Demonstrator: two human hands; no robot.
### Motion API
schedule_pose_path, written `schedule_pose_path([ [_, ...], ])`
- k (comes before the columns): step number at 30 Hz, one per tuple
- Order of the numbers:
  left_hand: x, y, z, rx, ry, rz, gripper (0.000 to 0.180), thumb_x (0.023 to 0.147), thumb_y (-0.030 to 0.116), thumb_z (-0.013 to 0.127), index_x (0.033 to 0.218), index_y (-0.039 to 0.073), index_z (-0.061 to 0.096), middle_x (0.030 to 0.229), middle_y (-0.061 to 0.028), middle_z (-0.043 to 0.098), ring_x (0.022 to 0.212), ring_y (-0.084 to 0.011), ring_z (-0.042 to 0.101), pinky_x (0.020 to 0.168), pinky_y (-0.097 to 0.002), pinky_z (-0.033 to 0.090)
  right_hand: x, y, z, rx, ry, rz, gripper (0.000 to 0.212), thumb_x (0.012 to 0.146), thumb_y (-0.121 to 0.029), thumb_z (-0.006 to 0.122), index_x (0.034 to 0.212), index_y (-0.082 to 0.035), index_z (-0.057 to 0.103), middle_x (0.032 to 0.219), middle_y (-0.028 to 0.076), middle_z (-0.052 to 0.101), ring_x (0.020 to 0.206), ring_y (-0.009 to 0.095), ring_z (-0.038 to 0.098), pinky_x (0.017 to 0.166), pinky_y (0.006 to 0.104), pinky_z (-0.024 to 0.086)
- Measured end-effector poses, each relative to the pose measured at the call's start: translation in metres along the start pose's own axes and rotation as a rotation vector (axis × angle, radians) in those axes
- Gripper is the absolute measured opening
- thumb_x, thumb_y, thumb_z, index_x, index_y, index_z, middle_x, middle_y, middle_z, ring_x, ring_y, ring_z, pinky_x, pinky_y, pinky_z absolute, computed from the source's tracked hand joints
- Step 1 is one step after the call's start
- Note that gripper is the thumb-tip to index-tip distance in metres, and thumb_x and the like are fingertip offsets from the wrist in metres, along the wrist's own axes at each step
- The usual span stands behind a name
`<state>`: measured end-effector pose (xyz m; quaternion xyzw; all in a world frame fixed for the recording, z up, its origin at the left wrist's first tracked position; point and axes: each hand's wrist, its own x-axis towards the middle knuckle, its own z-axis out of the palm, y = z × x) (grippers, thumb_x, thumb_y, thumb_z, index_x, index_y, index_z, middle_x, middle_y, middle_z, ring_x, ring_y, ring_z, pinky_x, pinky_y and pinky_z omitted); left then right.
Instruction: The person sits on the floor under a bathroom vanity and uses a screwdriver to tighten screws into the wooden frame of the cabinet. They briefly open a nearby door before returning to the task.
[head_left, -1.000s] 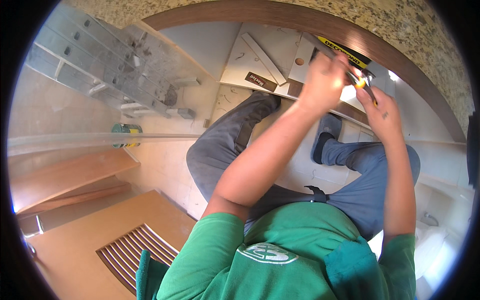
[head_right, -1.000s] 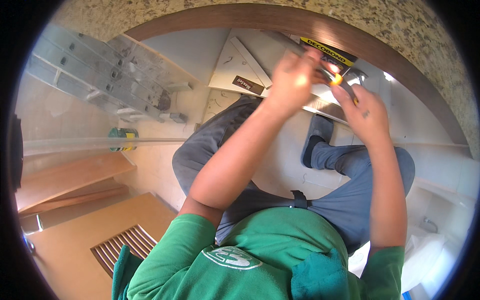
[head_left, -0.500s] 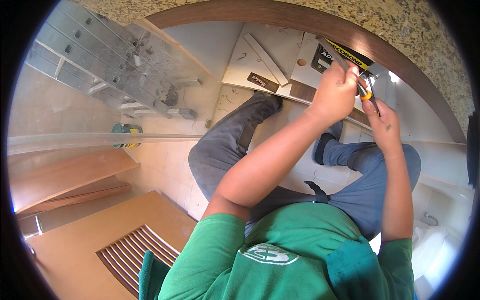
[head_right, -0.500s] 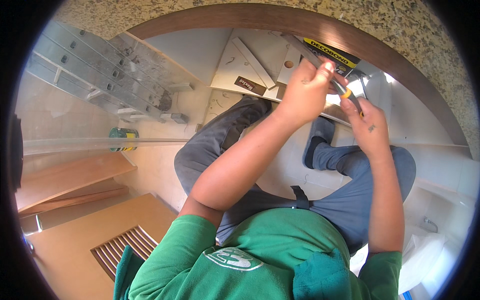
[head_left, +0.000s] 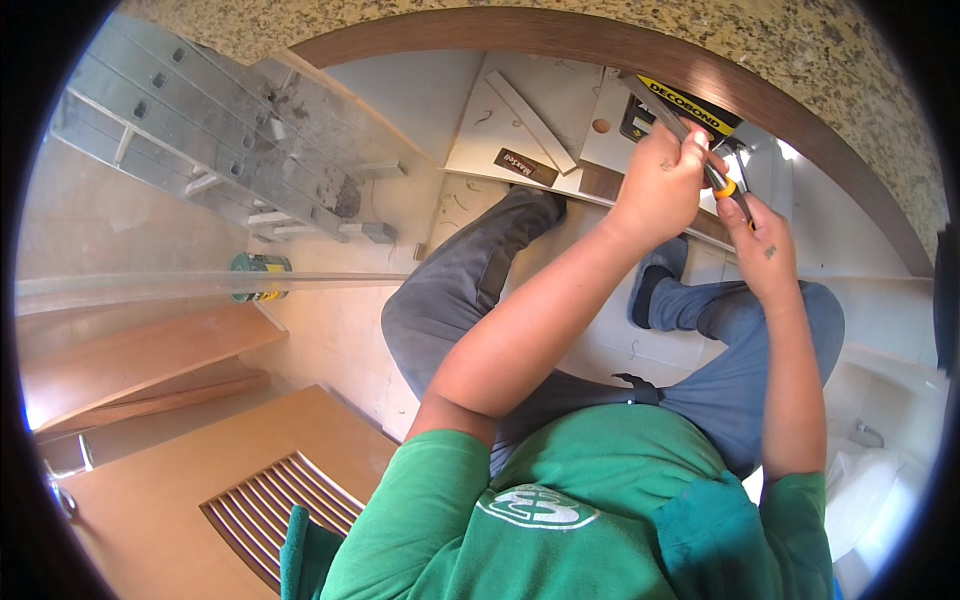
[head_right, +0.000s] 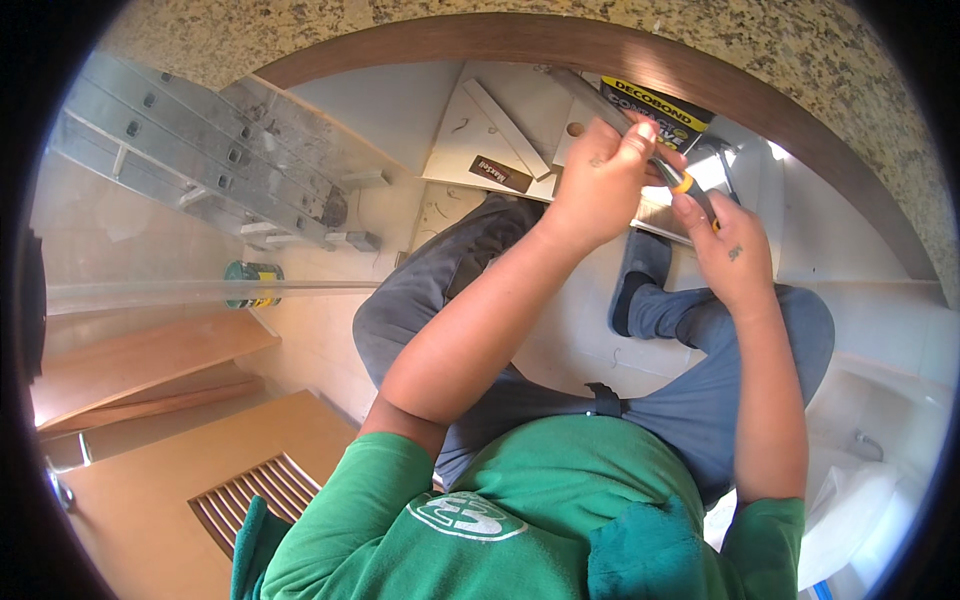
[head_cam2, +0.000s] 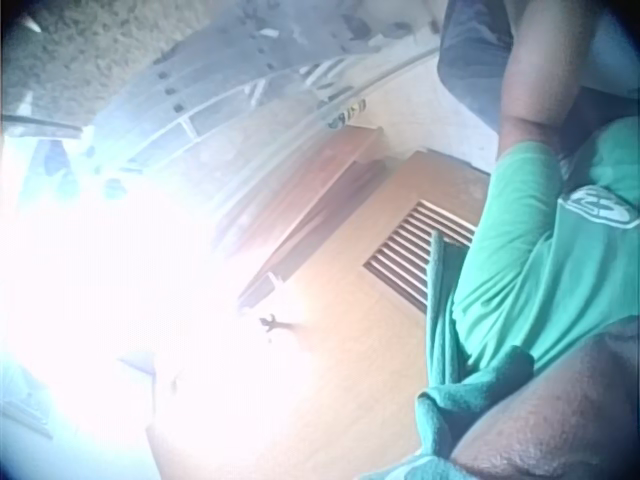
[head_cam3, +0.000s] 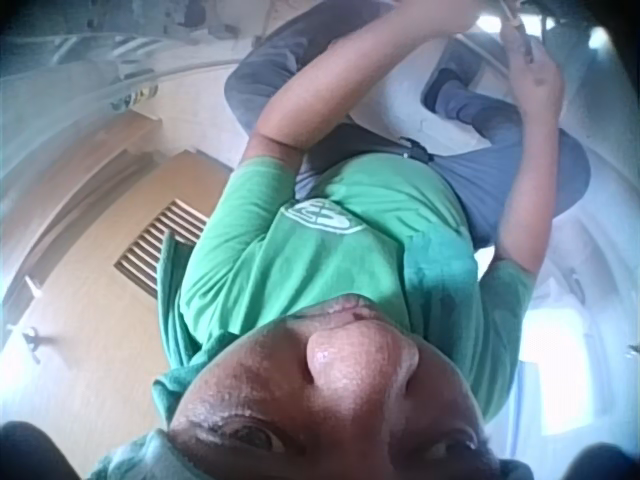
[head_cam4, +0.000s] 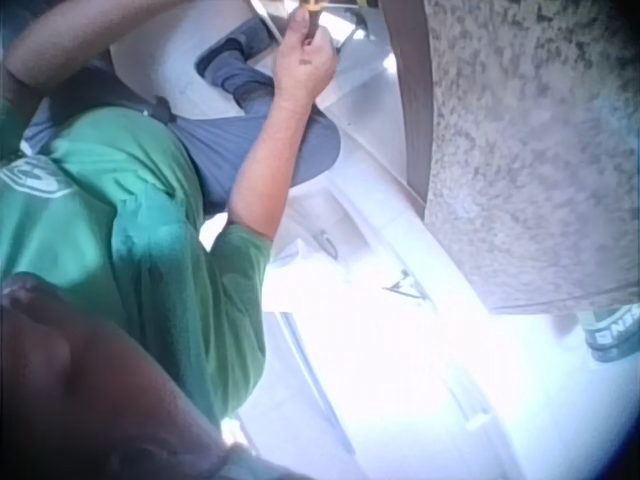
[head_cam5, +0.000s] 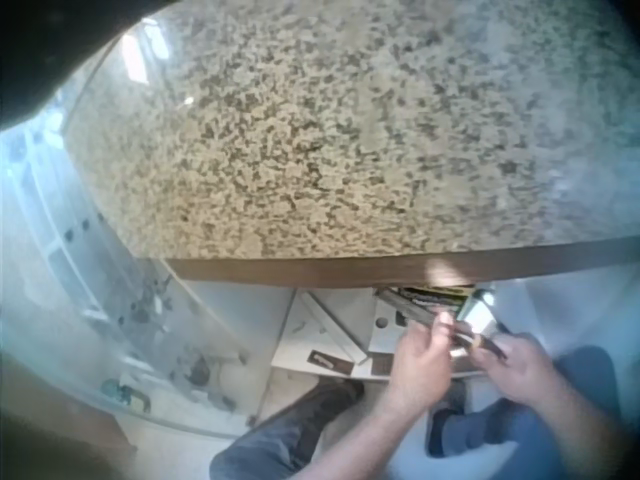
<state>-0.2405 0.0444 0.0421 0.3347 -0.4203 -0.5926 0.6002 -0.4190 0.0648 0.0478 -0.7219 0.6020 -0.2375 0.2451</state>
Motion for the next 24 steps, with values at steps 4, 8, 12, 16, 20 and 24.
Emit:
schedule_pose_path([
  [4,0.004,-0.001,0.002,0.043,0.017,0.008,0.029,0.108,0.024,0.044,0.107,-0.004,0.054,0.096,-0.0148,0.068,0.092,-0.022,0.07,0.074,-0.0338,0.059,0.005,-0.005,-0.005,-0.025,-0.006,-0.006,0.059,0.096,-0.055,0.061,0.079,0.002,0.057,0.064,0.017,0.052,0.06,0.027,0.046,0.058,0.0401,0.041],
  [8,0.006,0.008,-0.009,-0.067,0.018,-0.024,0.018,0.107,0.017,0.044,0.108,-0.001,0.048,0.087,-0.0113,0.066,0.082,-0.0171,0.069,0.069,-0.0322,0.056,0.01,-0.008,0.001,-0.09,-0.036,-0.002,0.057,0.095,-0.054,0.062,0.08,0.002,0.06,0.066,0.019,0.055,0.061,0.032,0.048,0.06,0.0413,0.042],
  [12,0.007,-0.001,-0.007,-0.067,-0.006,-0.018,0.02,0.106,0.017,0.045,0.107,-0.002,0.048,0.089,-0.0126,0.067,0.084,-0.0188,0.069,0.071,-0.0333,0.057,0.007,-0.006,-0.003,0.001,0.024,-0.058,0.061,0.095,-0.056,0.06,0.078,0.002,0.057,0.065,0.021,0.053,0.06,0.032,0.047,0.06,0.0421,0.043],
  [16,0.007,0.015,-0.016,-0.081,-0.017,-0.038,0.018,0.106,0.015,0.045,0.105,-0.003,0.049,0.088,-0.0115,0.067,0.08,-0.0178,0.069,0.069,-0.0314,0.056,0.013,-0.012,-0.006,-0.069,-0.035,-0.008,0.062,0.095,-0.059,0.059,0.082,0.002,0.06,0.065,0.02,0.053,0.06,0.033,0.048,0.06,0.042,0.043],
  [20,0.002,0.013,-0.01,-0.039,0.012,-0.023,0.031,0.106,0.022,0.046,0.108,-0.007,0.056,0.099,-0.0193,0.069,0.09,-0.0249,0.07,0.08,-0.0368,0.058,0.012,-0.011,-0.006,-0.121,-0.047,0.022,0.063,0.094,-0.061,0.059,0.085,0.001,0.064,0.064,0.019,0.054,0.06,0.033,0.05,0.06,0.0415,0.043],
  [24,0.005,0.01,-0.008,-0.061,0.021,-0.021,0.031,0.105,0.021,0.046,0.106,-0.008,0.057,0.097,-0.02,0.07,0.087,-0.0249,0.07,0.079,-0.0363,0.058,0.007,-0.015,-0.011,-0.019,-0.024,0.002,0.064,0.094,-0.061,0.059,0.081,0.001,0.061,0.064,0.018,0.055,0.06,0.031,0.051,0.061,0.0413,0.043],
])
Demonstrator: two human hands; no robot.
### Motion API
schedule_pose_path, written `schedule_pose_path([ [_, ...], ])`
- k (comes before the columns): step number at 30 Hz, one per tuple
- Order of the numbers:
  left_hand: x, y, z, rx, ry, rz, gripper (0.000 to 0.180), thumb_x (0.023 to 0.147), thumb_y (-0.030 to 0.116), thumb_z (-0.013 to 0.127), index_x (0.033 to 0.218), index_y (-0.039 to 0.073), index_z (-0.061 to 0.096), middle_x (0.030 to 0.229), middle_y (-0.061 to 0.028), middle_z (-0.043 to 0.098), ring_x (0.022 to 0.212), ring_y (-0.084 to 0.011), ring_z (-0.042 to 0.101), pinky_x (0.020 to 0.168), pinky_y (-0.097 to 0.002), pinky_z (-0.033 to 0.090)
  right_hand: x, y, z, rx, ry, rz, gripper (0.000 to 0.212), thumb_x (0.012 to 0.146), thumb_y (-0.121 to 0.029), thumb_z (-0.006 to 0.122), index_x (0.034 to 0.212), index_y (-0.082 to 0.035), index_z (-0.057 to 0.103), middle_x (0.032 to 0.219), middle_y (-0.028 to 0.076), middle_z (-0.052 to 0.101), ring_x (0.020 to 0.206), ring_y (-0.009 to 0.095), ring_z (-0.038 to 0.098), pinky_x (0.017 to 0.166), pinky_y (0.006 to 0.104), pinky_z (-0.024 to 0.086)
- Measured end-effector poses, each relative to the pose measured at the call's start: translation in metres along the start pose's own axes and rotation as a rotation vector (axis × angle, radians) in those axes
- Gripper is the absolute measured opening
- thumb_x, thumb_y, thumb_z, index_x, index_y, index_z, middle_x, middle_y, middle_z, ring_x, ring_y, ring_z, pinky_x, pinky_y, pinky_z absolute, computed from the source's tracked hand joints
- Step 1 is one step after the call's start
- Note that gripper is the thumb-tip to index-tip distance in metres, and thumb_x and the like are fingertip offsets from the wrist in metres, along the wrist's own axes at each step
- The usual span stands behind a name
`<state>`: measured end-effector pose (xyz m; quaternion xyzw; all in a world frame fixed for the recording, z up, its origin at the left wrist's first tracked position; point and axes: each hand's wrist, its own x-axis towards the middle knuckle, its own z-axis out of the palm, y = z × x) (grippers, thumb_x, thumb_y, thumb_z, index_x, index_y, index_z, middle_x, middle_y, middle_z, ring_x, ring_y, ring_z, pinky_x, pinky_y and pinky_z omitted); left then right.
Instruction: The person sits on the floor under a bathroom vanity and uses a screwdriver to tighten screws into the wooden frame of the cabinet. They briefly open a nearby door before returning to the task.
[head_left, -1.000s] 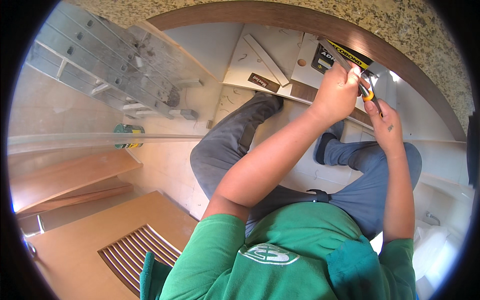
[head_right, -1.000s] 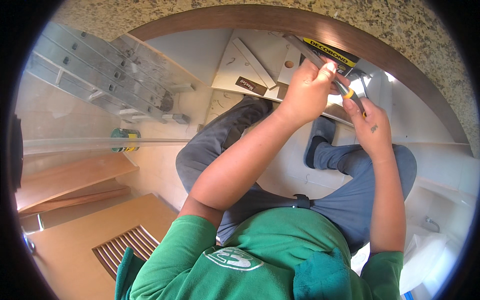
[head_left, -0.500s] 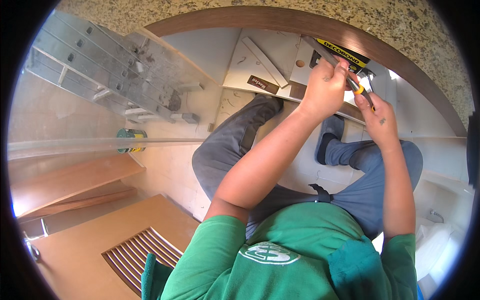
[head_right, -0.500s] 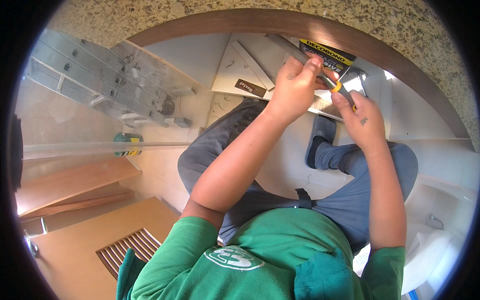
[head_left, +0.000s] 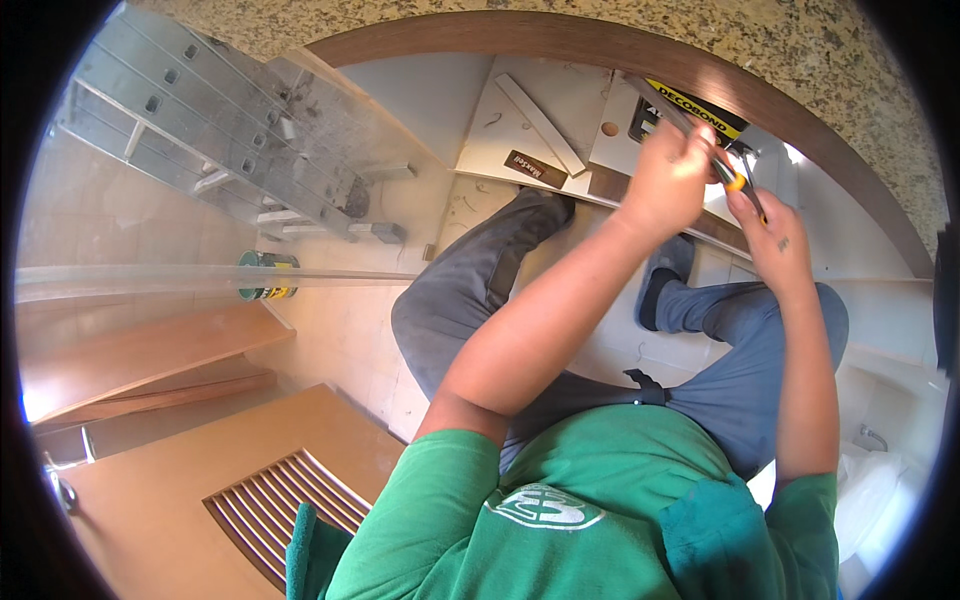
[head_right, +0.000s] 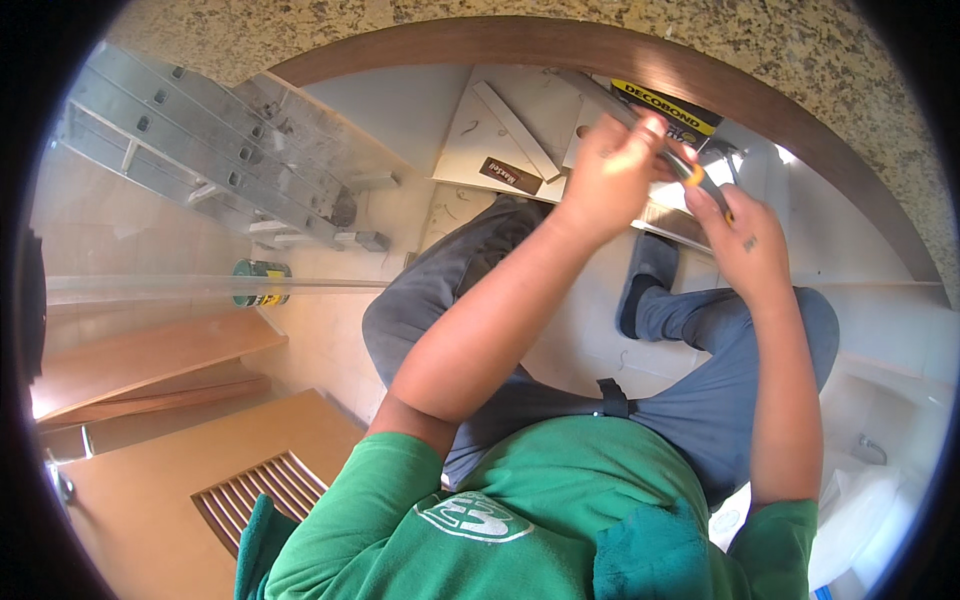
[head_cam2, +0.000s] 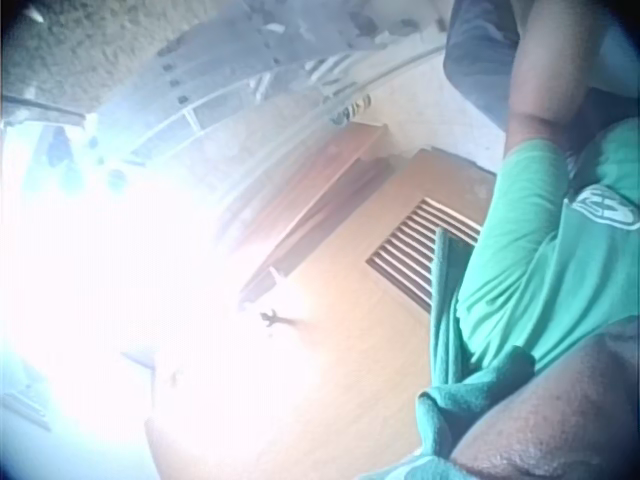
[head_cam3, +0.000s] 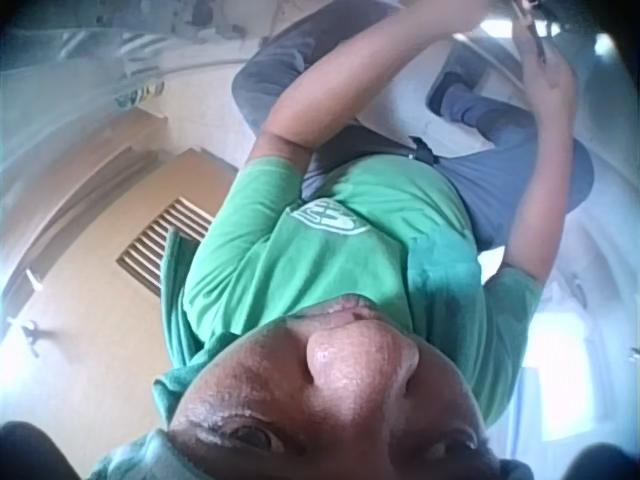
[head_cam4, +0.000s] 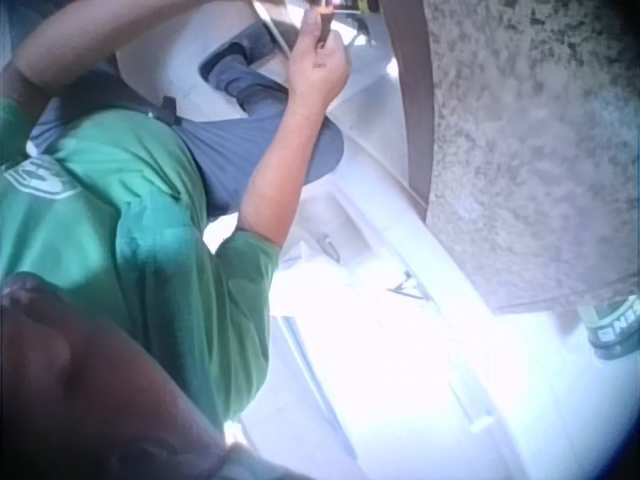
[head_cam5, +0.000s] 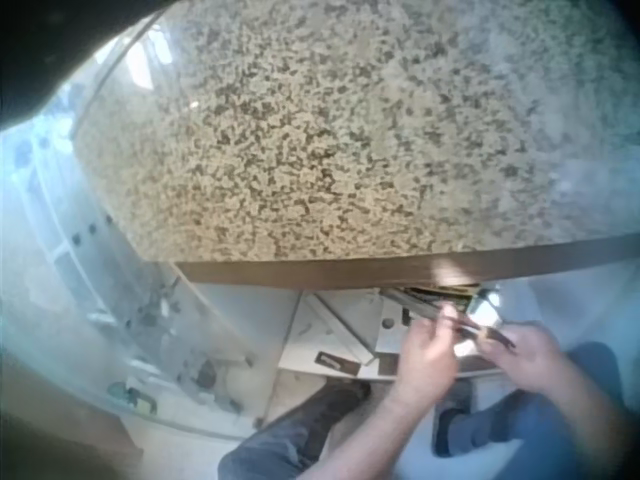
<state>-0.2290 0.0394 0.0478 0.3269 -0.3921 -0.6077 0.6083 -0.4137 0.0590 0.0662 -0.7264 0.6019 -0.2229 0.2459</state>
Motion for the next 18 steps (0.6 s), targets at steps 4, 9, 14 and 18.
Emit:
schedule_pose_path([
  [4,0.003,0.01,-0.01,0.018,-0.021,-0.028,0.03,0.105,0.021,0.047,0.106,-0.008,0.057,0.095,-0.0197,0.07,0.087,-0.0244,0.07,0.078,-0.0359,0.058,0.007,-0.016,0.004,-0.099,-0.046,0.044,0.062,0.094,-0.06,0.059,0.083,0.001,0.063,0.066,0.018,0.057,0.062,0.03,0.053,0.061,0.041,0.044],
  [9,0.0,-0.002,0.008,-0.002,-0.002,0.035,0.029,0.106,0.021,0.045,0.106,-0.006,0.057,0.096,-0.0194,0.07,0.086,-0.0245,0.07,0.078,-0.0364,0.059,0.005,0.0,-0.001,-0.094,-0.027,0.029,0.06,0.094,-0.059,0.06,0.086,0.0,0.066,0.068,0.019,0.06,0.063,0.031,0.054,0.062,0.0411,0.044],
  [14,0.004,0.021,-0.016,0.009,0.0,-0.028,0.029,0.103,0.016,0.042,0.106,-0.008,0.057,0.096,-0.0207,0.069,0.084,-0.025,0.069,0.079,-0.0364,0.058,0.01,-0.034,0.0,-0.075,-0.033,0.019,0.061,0.093,-0.059,0.06,0.085,0.001,0.065,0.069,0.02,0.06,0.064,0.033,0.055,0.062,0.0426,0.044],
  [18,0.001,0.015,-0.006,-0.037,0.013,-0.017,0.029,0.104,0.017,0.043,0.104,-0.008,0.057,0.096,-0.0205,0.069,0.086,-0.0251,0.069,0.079,-0.0365,0.058,0.01,-0.022,-0.003,-0.09,-0.027,0.011,0.063,0.094,-0.06,0.059,0.082,0.002,0.062,0.068,0.021,0.058,0.064,0.033,0.055,0.062,0.0431,0.043],
])
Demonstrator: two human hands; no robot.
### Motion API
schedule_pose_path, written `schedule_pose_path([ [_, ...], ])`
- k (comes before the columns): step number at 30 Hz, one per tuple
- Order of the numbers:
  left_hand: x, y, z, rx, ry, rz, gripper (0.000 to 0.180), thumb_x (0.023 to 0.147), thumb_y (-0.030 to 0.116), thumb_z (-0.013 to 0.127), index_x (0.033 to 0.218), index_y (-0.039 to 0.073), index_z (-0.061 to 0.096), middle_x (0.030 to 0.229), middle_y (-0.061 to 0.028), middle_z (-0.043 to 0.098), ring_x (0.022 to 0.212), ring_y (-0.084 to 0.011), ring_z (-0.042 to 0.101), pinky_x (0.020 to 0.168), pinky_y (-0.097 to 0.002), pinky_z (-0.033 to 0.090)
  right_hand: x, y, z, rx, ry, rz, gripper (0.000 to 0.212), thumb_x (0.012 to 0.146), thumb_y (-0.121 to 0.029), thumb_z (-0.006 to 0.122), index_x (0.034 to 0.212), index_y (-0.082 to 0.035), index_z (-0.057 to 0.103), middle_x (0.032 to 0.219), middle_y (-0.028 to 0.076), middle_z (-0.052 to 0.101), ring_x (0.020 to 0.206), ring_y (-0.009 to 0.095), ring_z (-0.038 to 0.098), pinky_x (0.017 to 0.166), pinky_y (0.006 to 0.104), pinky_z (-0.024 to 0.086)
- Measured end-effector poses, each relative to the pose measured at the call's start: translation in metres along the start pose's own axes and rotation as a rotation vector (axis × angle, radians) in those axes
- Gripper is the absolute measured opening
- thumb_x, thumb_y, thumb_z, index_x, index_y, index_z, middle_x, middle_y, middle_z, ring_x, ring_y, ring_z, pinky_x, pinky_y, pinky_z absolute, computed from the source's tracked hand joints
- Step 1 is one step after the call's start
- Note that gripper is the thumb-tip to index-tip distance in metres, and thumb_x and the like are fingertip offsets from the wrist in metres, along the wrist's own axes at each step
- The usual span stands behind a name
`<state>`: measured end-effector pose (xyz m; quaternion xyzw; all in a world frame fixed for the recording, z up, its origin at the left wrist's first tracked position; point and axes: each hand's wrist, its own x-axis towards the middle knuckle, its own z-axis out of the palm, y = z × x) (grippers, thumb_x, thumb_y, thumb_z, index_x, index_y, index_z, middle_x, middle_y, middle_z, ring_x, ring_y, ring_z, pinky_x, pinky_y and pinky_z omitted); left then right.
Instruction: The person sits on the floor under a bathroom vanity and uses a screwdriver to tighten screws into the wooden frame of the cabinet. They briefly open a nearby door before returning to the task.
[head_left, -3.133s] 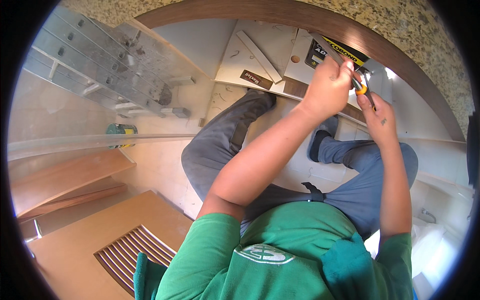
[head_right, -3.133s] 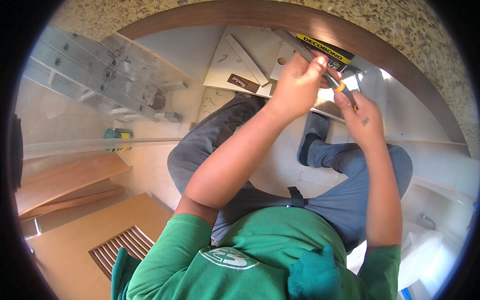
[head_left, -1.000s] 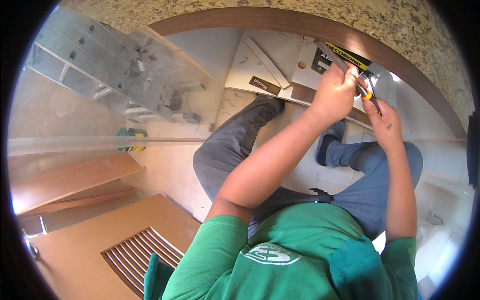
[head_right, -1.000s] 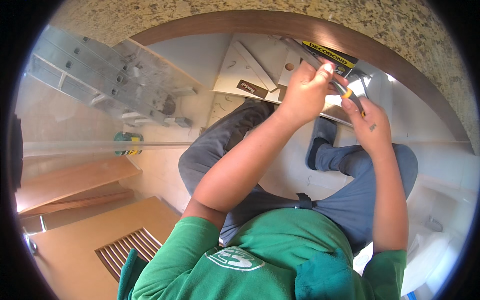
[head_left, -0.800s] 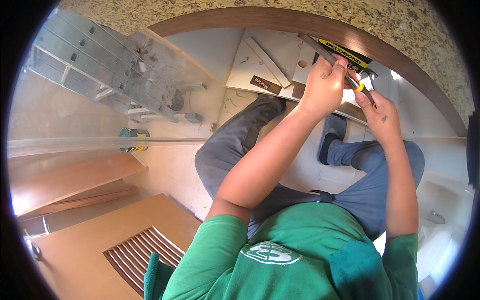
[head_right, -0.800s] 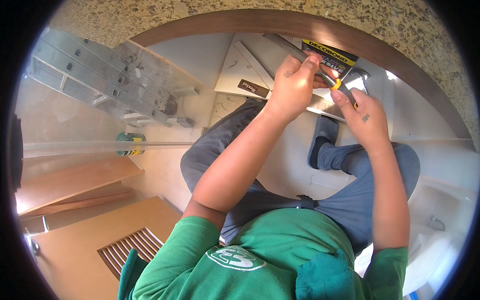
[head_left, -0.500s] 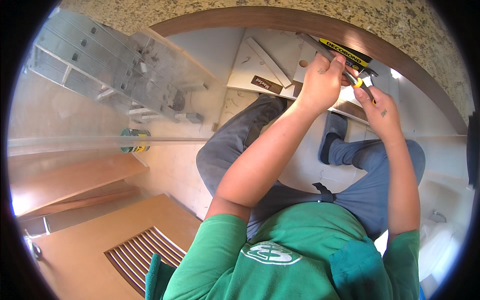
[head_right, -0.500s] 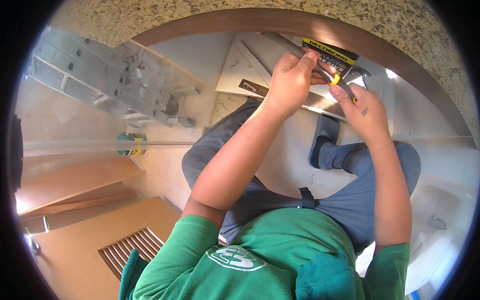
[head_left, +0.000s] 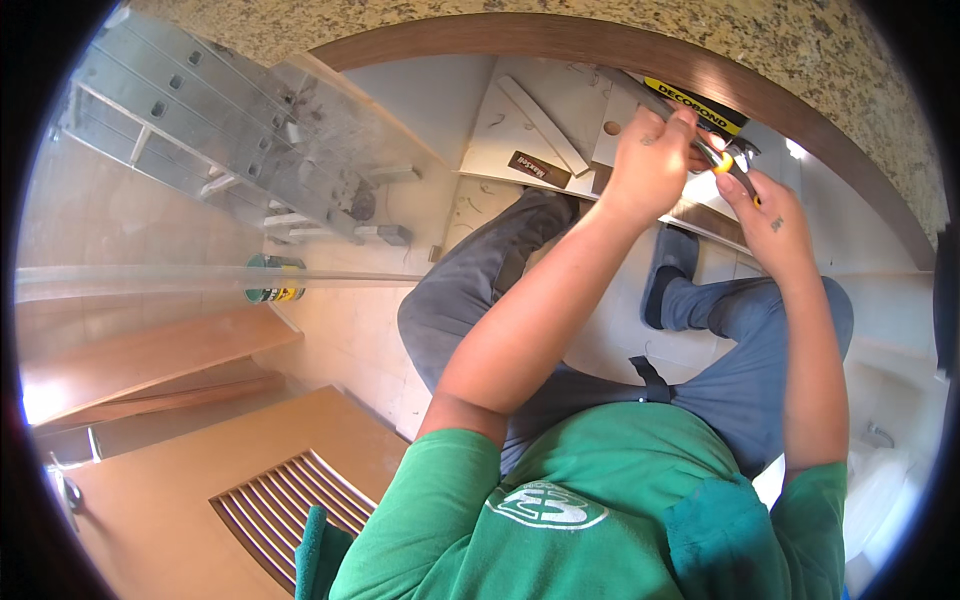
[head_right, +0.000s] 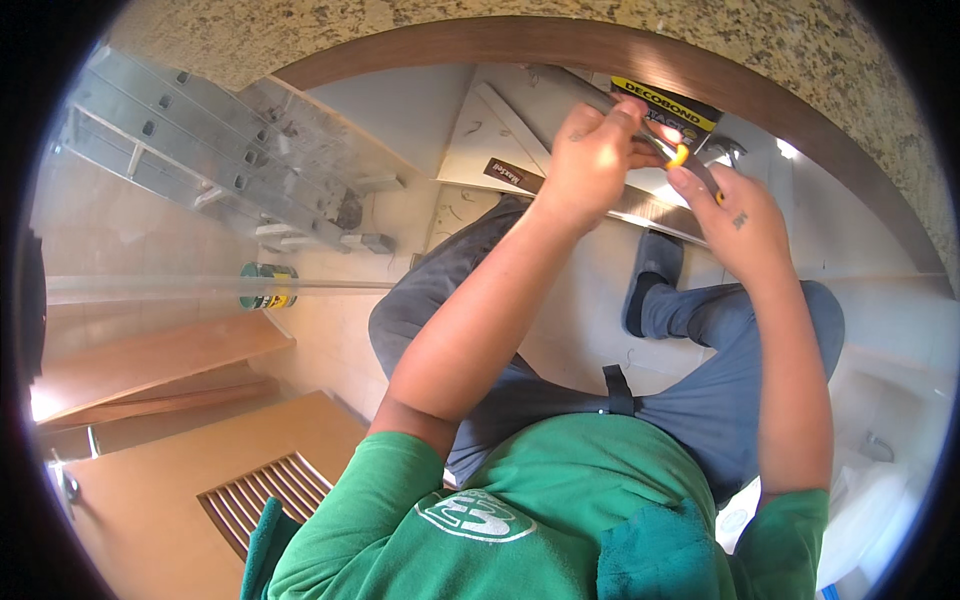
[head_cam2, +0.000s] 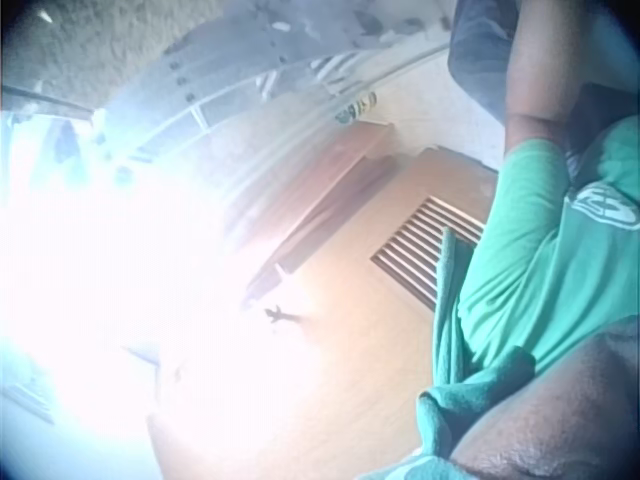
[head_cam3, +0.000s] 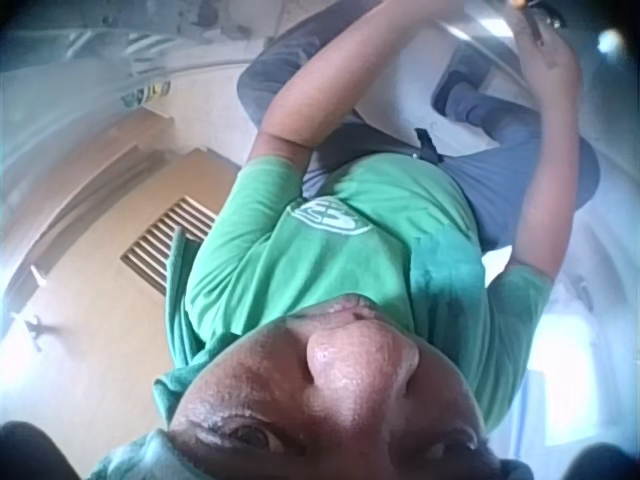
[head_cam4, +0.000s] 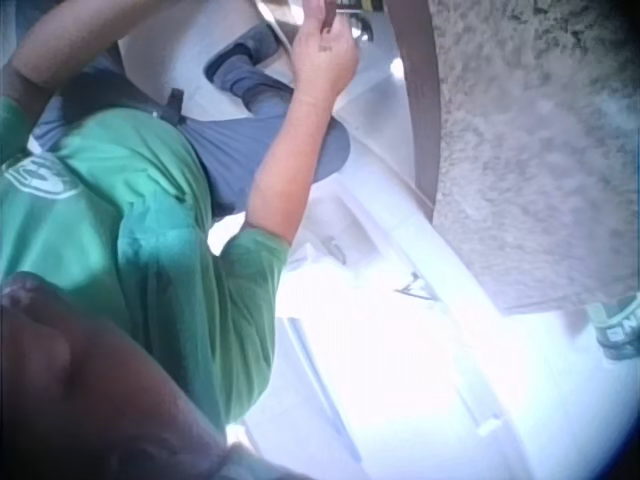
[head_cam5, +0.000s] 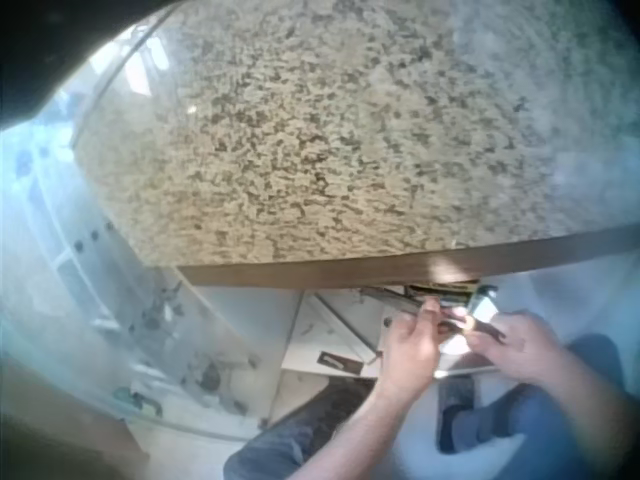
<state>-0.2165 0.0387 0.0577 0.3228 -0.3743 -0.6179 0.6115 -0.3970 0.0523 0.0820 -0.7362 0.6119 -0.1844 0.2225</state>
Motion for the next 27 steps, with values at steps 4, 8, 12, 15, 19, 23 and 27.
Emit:
schedule_pose_path([
  [4,0.0,-0.007,0.01,-0.039,0.009,0.004,0.028,0.103,0.017,0.044,0.103,-0.007,0.056,0.096,-0.0211,0.069,0.086,-0.0256,0.069,0.08,-0.037,0.058,-0.002,0.009,-0.004,-0.022,-0.028,0.021,0.063,0.094,-0.06,0.059,0.081,0.002,0.061,0.068,0.021,0.058,0.064,0.035,0.055,0.062,0.0436,0.043],
  [8,0.009,0.007,-0.014,-0.001,-0.037,-0.035,0.025,0.102,0.017,0.046,0.106,-0.007,0.054,0.094,-0.0234,0.069,0.082,-0.0269,0.069,0.078,-0.0365,0.059,0.004,-0.008,0.003,-0.019,-0.005,-0.011,0.06,0.094,-0.059,0.059,0.086,0.0,0.065,0.07,0.02,0.061,0.065,0.034,0.057,0.064,0.0415,0.046],
  [12,0.003,-0.002,-0.005,-0.011,0.016,-0.006,0.028,0.105,0.02,0.046,0.105,-0.006,0.055,0.091,-0.0183,0.07,0.083,-0.0239,0.069,0.073,-0.0342,0.058,0.0,-0.013,0.002,-0.033,-0.031,0.038,0.057,0.095,-0.059,0.059,0.094,-0.002,0.069,0.074,0.02,0.064,0.069,0.033,0.062,0.066,0.0401,0.047],
  [15,0.003,-0.006,-0.01,0.072,-0.037,0.066,0.028,0.103,0.017,0.045,0.11,-0.009,0.053,0.097,-0.0243,0.07,0.084,-0.0294,0.07,0.079,-0.0357,0.059,-0.003,-0.002,-0.003,0.029,-0.017,0.004,0.058,0.094,-0.059,0.059,0.091,-0.002,0.069,0.072,0.02,0.063,0.068,0.035,0.061,0.065,0.0418,0.047],
  [19,0.004,0.038,-0.031,-0.017,0.191,-0.034,0.029,0.104,0.018,0.044,0.107,-0.007,0.057,0.092,-0.022,0.072,0.075,-0.0266,0.07,0.072,-0.0337,0.059,0.02,-0.053,0.011,-0.062,0.008,-0.127,0.064,0.092,-0.063,0.059,0.086,0.001,0.069,0.065,0.02,0.06,0.065,0.037,0.061,0.062,0.0447,0.047],
  [23,-0.007,0.03,-0.034,0.008,0.155,-0.06,0.029,0.105,0.02,0.044,0.105,-0.007,0.053,0.089,-0.0194,0.071,0.073,-0.0241,0.069,0.069,-0.0344,0.059,0.011,-0.047,0.016,-0.028,-0.087,-0.055,0.058,0.095,-0.055,0.061,0.091,0.003,0.064,0.069,0.019,0.06,0.066,0.026,0.056,0.066,0.0384,0.046],
  [27,-0.017,0.005,-0.02,-0.017,0.067,-0.112,0.027,0.102,0.018,0.048,0.112,-0.007,0.052,0.096,-0.0218,0.07,0.082,-0.0235,0.07,0.077,-0.0332,0.058,-0.007,-0.016,0.008,-0.018,-0.149,0.052,0.057,0.095,-0.054,0.061,0.09,0.002,0.063,0.068,0.017,0.056,0.063,0.025,0.05,0.062,0.039,0.043],
])
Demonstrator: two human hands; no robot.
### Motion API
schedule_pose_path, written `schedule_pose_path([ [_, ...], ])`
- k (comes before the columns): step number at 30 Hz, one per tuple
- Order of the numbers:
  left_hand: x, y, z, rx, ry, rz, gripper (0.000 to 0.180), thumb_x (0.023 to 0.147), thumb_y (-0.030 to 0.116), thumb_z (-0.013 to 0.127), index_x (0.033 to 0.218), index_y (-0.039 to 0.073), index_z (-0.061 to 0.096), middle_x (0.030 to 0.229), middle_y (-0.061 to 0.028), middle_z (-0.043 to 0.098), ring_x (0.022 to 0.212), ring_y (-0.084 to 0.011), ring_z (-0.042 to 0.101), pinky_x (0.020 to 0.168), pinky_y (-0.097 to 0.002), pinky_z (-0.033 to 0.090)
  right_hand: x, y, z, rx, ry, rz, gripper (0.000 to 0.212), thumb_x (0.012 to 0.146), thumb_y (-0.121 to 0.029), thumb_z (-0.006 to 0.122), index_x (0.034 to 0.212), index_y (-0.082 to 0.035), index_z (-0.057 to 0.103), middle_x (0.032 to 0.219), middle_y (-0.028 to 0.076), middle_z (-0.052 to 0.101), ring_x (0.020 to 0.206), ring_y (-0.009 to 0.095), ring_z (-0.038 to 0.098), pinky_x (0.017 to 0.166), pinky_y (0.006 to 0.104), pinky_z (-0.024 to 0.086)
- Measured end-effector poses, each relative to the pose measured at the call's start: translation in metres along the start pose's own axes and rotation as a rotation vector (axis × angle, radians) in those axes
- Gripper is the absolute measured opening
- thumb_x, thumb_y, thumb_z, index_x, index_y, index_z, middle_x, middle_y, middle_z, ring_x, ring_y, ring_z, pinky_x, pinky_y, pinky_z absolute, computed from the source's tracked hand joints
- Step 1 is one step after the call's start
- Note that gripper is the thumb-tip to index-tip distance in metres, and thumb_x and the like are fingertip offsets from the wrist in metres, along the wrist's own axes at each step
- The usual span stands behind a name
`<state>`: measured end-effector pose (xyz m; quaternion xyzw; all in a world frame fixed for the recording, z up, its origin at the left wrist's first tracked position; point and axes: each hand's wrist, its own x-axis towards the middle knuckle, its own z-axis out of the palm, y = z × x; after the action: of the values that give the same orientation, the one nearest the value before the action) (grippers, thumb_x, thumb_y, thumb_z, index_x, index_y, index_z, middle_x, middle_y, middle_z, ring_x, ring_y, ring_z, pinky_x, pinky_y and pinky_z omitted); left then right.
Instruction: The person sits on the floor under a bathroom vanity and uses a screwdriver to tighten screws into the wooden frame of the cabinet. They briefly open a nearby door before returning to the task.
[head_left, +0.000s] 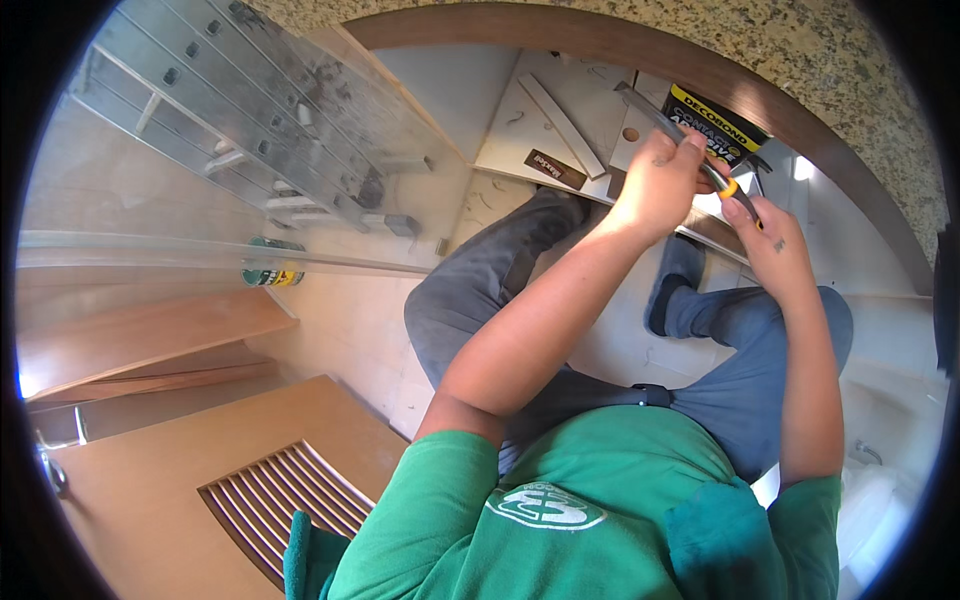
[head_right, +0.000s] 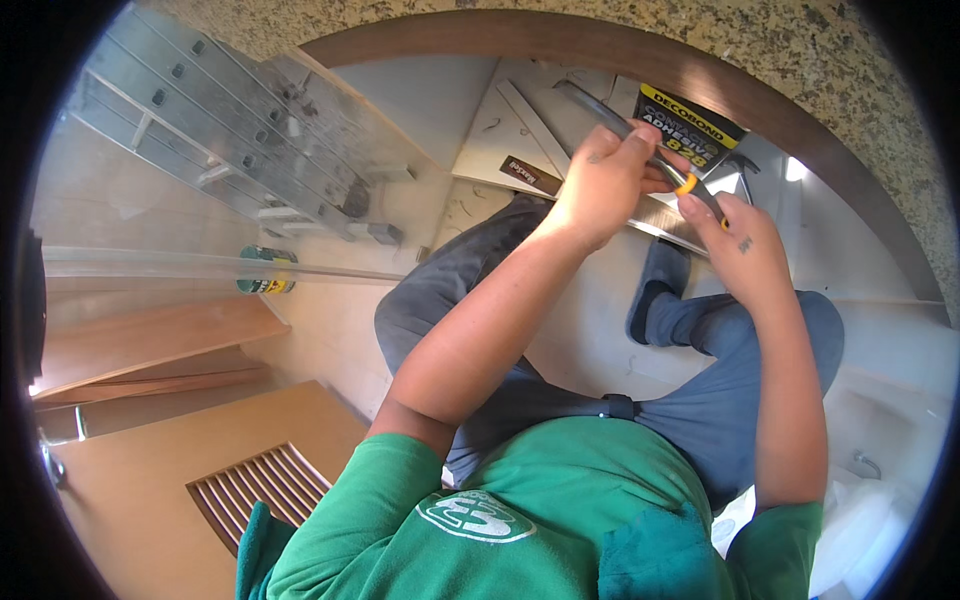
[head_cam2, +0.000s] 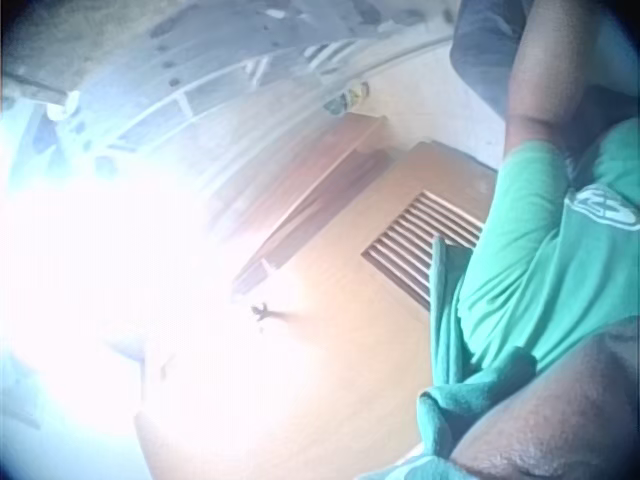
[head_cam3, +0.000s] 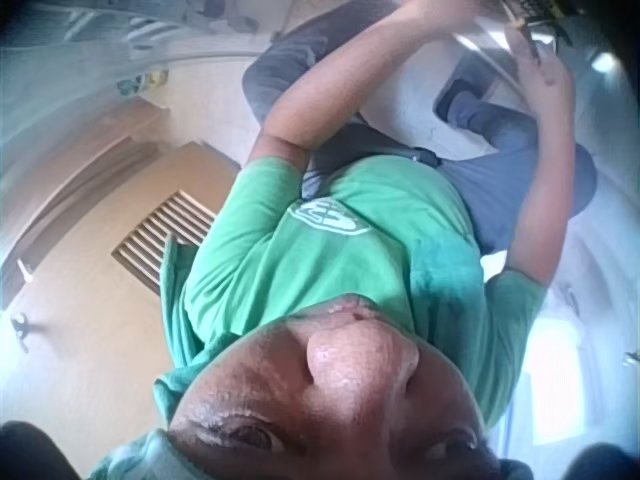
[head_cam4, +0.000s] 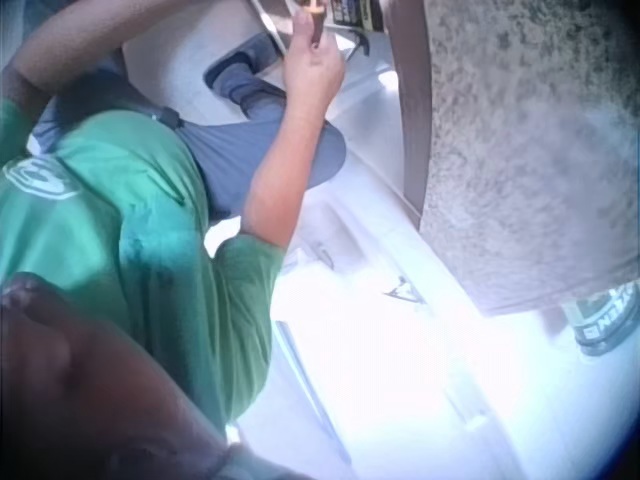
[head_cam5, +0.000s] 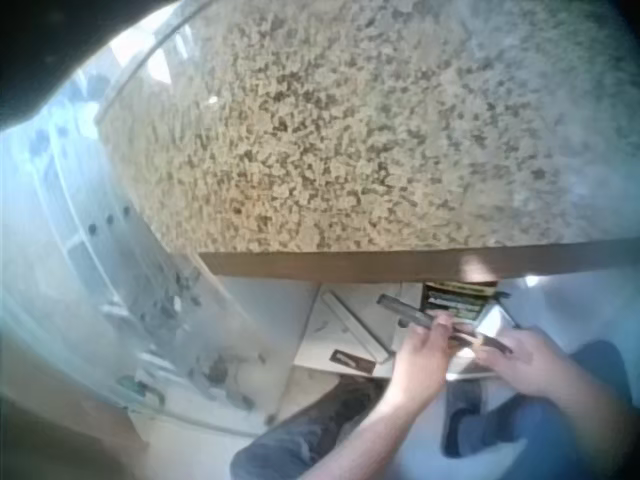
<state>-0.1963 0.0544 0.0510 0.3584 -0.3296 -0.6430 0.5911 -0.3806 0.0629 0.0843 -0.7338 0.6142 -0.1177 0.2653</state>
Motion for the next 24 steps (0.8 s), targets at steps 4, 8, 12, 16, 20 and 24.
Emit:
schedule_pose_path([
  [4,-0.006,0.002,0.011,0.099,-0.023,0.034,0.026,0.102,0.018,0.048,0.111,-0.006,0.052,0.094,-0.0205,0.071,0.084,-0.0232,0.07,0.075,-0.0331,0.058,-0.014,0.016,0.004,0.117,0.026,-0.036,0.051,0.098,-0.048,0.061,0.091,0.002,0.061,0.067,0.013,0.05,0.064,0.019,0.043,0.061,0.0356,0.04],
  [8,-0.003,0.007,0.011,0.076,-0.019,0.04,0.026,0.102,0.018,0.048,0.11,-0.006,0.052,0.091,-0.0192,0.071,0.086,-0.0229,0.071,0.074,-0.0329,0.058,-0.017,0.012,0.01,0.229,0.084,-0.103,0.047,0.1,-0.045,0.06,0.09,0.002,0.059,0.066,0.012,0.048,0.065,0.017,0.043,0.061,0.0345,0.04],
  [12,0.0,0.009,0.013,0.092,-0.03,0.073,0.027,0.102,0.018,0.048,0.111,-0.008,0.05,0.091,-0.0197,0.07,0.087,-0.0226,0.071,0.073,-0.0325,0.058,-0.014,0.013,0.011,0.2,0.11,-0.105,0.047,0.1,-0.045,0.059,0.09,0.001,0.059,0.066,0.011,0.047,0.065,0.017,0.043,0.061,0.0343,0.04],
  [16,-0.001,0.009,0.013,0.107,-0.033,0.092,0.026,0.102,0.016,0.047,0.111,-0.008,0.049,0.093,-0.0206,0.07,0.089,-0.0229,0.071,0.074,-0.0325,0.058,-0.012,0.014,0.013,0.189,0.147,-0.128,0.048,0.1,-0.046,0.06,0.087,0.001,0.057,0.066,0.012,0.047,0.065,0.018,0.041,0.06,0.0348,0.04],
  [20,0.0,0.012,0.008,0.113,-0.02,0.078,0.026,0.101,0.015,0.046,0.112,-0.008,0.049,0.095,-0.0206,0.069,0.09,-0.0241,0.071,0.074,-0.0334,0.059,-0.007,0.011,0.015,0.2,0.148,-0.134,0.049,0.099,-0.046,0.06,0.086,0.001,0.057,0.066,0.013,0.048,0.064,0.019,0.04,0.06,0.0354,0.04],
  [24,0.0,0.01,0.011,0.116,-0.007,0.092,0.028,0.101,0.016,0.046,0.112,-0.009,0.049,0.095,-0.0215,0.069,0.089,-0.0258,0.071,0.076,-0.034,0.058,-0.005,0.017,0.017,0.151,0.144,-0.124,0.049,0.099,-0.047,0.061,0.087,0.001,0.059,0.066,0.013,0.051,0.064,0.02,0.043,0.061,0.0355,0.041],
])
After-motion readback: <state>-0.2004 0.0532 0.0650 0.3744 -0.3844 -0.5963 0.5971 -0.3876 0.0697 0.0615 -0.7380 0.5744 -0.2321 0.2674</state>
